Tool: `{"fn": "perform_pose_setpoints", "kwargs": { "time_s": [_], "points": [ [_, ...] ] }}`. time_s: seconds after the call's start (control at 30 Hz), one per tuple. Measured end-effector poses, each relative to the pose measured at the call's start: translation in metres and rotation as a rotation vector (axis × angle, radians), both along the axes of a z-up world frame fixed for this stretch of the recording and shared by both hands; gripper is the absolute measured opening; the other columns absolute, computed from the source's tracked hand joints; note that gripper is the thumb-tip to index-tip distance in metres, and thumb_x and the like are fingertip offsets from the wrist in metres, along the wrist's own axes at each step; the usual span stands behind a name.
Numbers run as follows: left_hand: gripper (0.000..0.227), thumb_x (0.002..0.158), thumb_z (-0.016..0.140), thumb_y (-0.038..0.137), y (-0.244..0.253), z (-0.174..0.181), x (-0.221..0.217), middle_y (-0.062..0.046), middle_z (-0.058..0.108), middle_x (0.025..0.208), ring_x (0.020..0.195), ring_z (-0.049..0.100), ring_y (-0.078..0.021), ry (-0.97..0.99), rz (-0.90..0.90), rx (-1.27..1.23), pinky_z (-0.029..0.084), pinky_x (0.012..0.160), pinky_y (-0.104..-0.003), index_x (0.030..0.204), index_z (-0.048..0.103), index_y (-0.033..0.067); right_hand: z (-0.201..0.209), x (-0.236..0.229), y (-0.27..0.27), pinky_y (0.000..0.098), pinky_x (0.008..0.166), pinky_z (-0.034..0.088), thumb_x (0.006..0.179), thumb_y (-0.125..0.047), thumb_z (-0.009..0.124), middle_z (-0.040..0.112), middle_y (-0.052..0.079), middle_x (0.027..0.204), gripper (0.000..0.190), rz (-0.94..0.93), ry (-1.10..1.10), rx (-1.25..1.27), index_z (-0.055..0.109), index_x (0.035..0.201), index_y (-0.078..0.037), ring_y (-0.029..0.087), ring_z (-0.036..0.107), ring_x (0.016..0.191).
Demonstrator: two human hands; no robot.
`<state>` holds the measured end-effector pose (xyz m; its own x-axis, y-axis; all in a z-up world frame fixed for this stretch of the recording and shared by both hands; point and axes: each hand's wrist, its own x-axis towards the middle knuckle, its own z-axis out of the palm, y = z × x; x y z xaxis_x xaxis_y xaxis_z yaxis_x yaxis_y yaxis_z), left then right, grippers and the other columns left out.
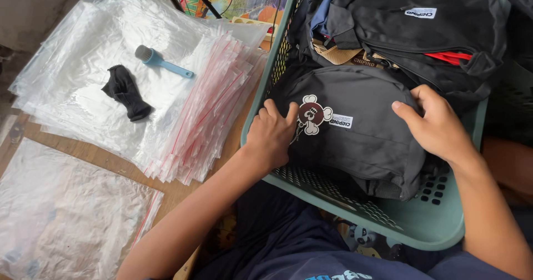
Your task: The person attaches a small metal chain to a black bag, then places the bag into a clear plastic zip-lock bag and seals it. They repeat the process with another bag, using a brush to clean the surface before packaging.
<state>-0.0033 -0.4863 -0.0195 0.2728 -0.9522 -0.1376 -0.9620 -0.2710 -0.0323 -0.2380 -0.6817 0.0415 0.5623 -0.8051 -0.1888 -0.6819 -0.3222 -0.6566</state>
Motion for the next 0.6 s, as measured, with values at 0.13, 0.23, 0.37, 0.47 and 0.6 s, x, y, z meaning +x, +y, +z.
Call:
{"fn": "perform_pose_setpoints", "kwargs": {
  "time_s": [0.13,0.23,0.37,0.47,0.6],
  "points": [
    [0.07,0.064,0.069,0.003,0.003,0.039,0.003,-0.024,0.045,0.1,0.079,0.058,-0.043,0.427,0.137,0.091,0.056,0.062,-0.049,0.124,0.033,0.0073,-0.013,-0.007,-0.012,0.0284,0.074,0.051,0.105,-0.014,0.058,0.064,0.007,0.096,0.009,-0.123,-0.386,0.377,0.05,0.104,-0.009,0.014,0.061,0.087],
    [0.045,0.072,0.059,0.012,0.008,0.053,0.009,-0.014,0.052,0.078,0.064,0.053,-0.0404,0.663,0.237,0.113,0.037,0.052,-0.05,0.105,0.027,0.0098,0.007,-0.003,-0.005,0.0185,0.074,0.044,0.101,-0.017,0.06,0.06,-0.007,0.094,0.007,-0.204,-0.465,0.343,0.054,0.098,-0.018,0.003,0.055,0.085],
    [0.054,0.079,0.062,0.024,0.024,0.077,0.016,-0.009,0.051,0.078,0.072,0.051,-0.0279,0.918,0.238,-0.152,0.038,0.065,-0.042,0.124,0.036,0.0092,0.046,0.01,0.023,0.0171,0.089,0.049,0.093,-0.024,0.061,0.067,-0.008,0.115,0.03,-0.423,-0.425,0.367,0.063,0.122,-0.019,0.004,0.064,0.104],
    [0.052,0.084,0.064,0.018,0.047,0.091,0.022,-0.009,0.053,0.096,0.079,0.053,-0.0186,1.172,0.297,-0.481,0.045,0.074,-0.033,0.129,0.038,0.0143,0.065,0.02,0.041,0.0196,0.084,0.052,0.098,-0.024,0.057,0.069,-0.007,0.109,0.021,-0.402,-0.468,0.412,0.067,0.116,-0.02,0.007,0.067,0.098],
    [0.065,0.082,0.07,0.017,0.096,0.121,0.031,-0.022,0.059,0.131,0.103,0.067,-0.0275,1.756,0.547,-0.923,0.066,0.083,-0.043,0.137,0.035,0.0086,0.065,0.04,0.055,0.0207,0.081,0.055,0.096,-0.029,0.064,0.071,-0.005,0.102,0.014,-0.407,-0.507,0.439,0.067,0.104,-0.018,0.009,0.07,0.091]
  ]
}}
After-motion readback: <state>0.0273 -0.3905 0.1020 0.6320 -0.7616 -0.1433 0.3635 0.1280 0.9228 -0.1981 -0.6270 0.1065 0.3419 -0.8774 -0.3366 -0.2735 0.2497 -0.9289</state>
